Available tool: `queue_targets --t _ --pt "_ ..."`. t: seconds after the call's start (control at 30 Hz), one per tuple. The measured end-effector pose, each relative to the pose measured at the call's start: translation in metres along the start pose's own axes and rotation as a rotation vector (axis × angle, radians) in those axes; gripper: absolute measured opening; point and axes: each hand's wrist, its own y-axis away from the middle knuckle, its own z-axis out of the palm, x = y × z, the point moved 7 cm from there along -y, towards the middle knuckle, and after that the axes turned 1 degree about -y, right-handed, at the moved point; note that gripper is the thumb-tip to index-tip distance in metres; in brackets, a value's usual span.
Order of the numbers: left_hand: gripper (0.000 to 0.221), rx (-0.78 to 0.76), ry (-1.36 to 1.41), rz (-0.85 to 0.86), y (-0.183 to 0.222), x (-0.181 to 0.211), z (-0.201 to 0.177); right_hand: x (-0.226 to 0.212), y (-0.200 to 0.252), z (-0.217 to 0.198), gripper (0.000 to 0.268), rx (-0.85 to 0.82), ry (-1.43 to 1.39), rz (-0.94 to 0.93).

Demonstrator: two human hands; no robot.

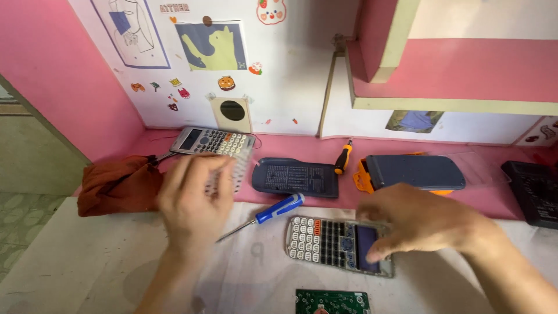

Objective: Reassembling a calculator by fitting the keypad membrane into the casing and installing the circuit board.

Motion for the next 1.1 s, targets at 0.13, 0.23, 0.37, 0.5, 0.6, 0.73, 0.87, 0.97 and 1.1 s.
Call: queue_targets --t 0.13,0.23,0.37,0.5,0.6,0.73,0.87,0.97,1.1 --pt "0.008 0.019 -0.176 0.102 0.004 -0.010 -0.001 -0.012 0.002 0.011 0.045 0.033 0.211 -0.056" --pt "0.008 -0.087 -0.361 0.115 0.011 -0.010 0.017 -0.016 0.003 0.019 0.079 0.036 0.322 -0.051" --pt "0.012 -0.920 -0.282 -0.319 0.039 -0.026 0.068 -0.026 0.014 0.017 0.104 0.048 0.313 -0.124" --pt "0.032 -0.756 -0.006 -0.101 0.038 -0.008 0.070 -0.017 0.007 0.021 0.070 0.009 0.356 -0.135" --pt "0.045 -0.972 0.299 -0.055 0.043 0.035 0.076 -0.022 0.008 0.020 0.068 0.047 0.381 -0.232" --pt "0.083 -1.227 0.368 0.031 0.054 0.063 0.079 -0.026 0.011 0.017 0.064 0.074 0.373 -0.291" --pt "0.090 -1.163 0.468 0.097 0.052 0.069 0.076 -0.031 0.016 0.008 0.075 0.173 0.353 -0.382" --pt "0.084 -1.138 0.489 0.100 0.044 0.071 0.071 -0.032 0.021 0.002 0.072 0.219 0.326 -0.415" --pt "0.066 -1.071 0.561 0.090 0.037 0.072 0.064 -0.037 0.029 -0.007 0.082 0.240 0.262 -0.430"
